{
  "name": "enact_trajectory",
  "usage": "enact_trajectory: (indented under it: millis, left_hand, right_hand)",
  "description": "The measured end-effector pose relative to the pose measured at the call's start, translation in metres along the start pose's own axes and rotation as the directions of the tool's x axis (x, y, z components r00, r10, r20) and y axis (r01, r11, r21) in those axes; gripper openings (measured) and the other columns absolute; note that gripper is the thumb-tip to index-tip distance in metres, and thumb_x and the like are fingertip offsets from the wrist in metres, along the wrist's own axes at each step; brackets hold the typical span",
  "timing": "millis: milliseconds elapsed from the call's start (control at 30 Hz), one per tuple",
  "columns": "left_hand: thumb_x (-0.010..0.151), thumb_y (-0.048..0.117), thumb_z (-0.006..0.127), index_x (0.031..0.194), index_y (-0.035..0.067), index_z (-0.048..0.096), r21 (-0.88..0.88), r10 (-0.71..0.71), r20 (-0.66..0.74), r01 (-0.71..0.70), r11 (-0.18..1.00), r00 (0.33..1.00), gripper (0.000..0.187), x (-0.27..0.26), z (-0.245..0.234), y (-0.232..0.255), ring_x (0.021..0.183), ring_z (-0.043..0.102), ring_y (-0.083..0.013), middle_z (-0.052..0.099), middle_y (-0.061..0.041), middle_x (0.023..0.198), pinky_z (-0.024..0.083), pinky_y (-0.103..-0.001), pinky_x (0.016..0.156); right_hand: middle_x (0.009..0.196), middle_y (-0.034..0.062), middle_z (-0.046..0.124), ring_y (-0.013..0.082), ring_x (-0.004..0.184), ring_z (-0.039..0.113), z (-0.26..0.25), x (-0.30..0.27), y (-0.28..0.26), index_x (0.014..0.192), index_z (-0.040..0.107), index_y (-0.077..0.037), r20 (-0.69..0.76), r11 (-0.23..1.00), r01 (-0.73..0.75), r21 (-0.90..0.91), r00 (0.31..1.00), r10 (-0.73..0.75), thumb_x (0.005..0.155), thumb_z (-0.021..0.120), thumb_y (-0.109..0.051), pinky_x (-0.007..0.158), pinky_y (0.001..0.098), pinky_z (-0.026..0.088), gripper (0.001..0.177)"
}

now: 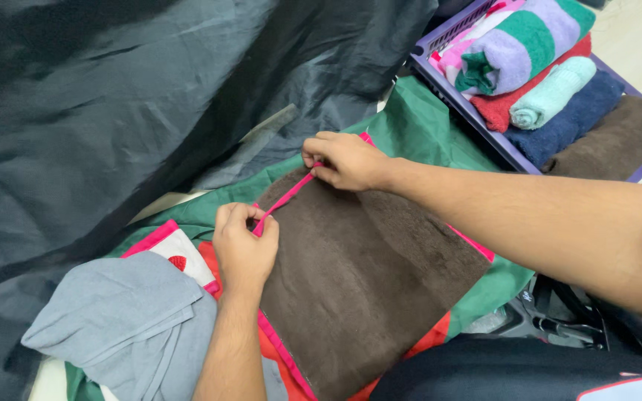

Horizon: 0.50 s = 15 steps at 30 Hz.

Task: The person folds several towels and a brown apron on a green and red surface, then places them into a purple plastic basket. The items include a striped towel, a light blue towel, and a brown apron with pink trim.

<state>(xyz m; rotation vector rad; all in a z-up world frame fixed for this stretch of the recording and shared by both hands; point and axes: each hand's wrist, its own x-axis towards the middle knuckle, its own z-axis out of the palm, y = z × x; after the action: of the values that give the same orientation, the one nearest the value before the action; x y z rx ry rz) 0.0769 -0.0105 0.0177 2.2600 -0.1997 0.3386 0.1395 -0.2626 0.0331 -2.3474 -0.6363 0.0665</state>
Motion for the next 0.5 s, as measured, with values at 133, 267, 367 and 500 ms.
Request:
enact_trajectory:
  millis: [133,267,367,500]
  left_hand:
    - [0.084,0.008,0.076,0.081,0.0,0.059,-0.069,-0.007,-0.036,0.004,0.998,0.999,0.019,-0.013,-0.01,0.027,0.074,0.063,-0.025,0.061,-0.013,0.093,0.052,-0.036,0.066]
    - [0.087,0.005,0.073,0.082,-0.001,0.056,-0.062,0.065,-0.083,-0.07,0.996,0.994,0.019,-0.025,-0.021,0.06,0.075,0.06,-0.0248,0.059,-0.012,0.094,0.049,-0.037,0.062]
    - [0.087,0.005,0.073,0.084,0.0,0.057,-0.046,0.066,-0.104,-0.071,0.996,0.992,0.017,-0.036,-0.028,0.088,0.074,0.06,-0.0241,0.059,-0.012,0.095,0.048,-0.036,0.059]
    - [0.088,0.006,0.074,0.084,0.0,0.058,-0.018,0.095,-0.115,-0.098,0.995,0.989,0.018,-0.053,-0.034,0.126,0.074,0.059,-0.0234,0.059,-0.012,0.095,0.047,-0.033,0.056]
  right_hand:
    - [0.107,0.0112,0.057,0.0295,0.096,0.062,-0.01,-0.019,-0.005,0.11,0.069,-0.011,-0.018,0.962,0.263,0.069,0.965,-0.263,0.091,0.062,-0.002,0.082,0.0388,0.052,0.022]
    - [0.111,0.0108,0.053,0.0264,0.091,0.063,-0.02,-0.042,-0.01,0.11,0.072,-0.013,0.059,0.979,0.18,0.095,0.981,-0.186,0.087,0.062,-0.004,0.079,0.0376,0.053,0.026]
    - [0.109,0.0095,0.052,0.0242,0.088,0.064,-0.029,-0.061,-0.017,0.101,0.071,-0.011,0.056,0.966,0.214,0.148,0.973,-0.224,0.088,0.071,-0.012,0.077,0.0363,0.054,0.014]
    - [0.105,0.0085,0.055,0.0229,0.091,0.064,-0.041,-0.092,-0.029,0.093,0.069,-0.007,-0.076,0.931,0.35,0.099,0.936,-0.344,0.083,0.075,-0.011,0.078,0.035,0.055,0.012]
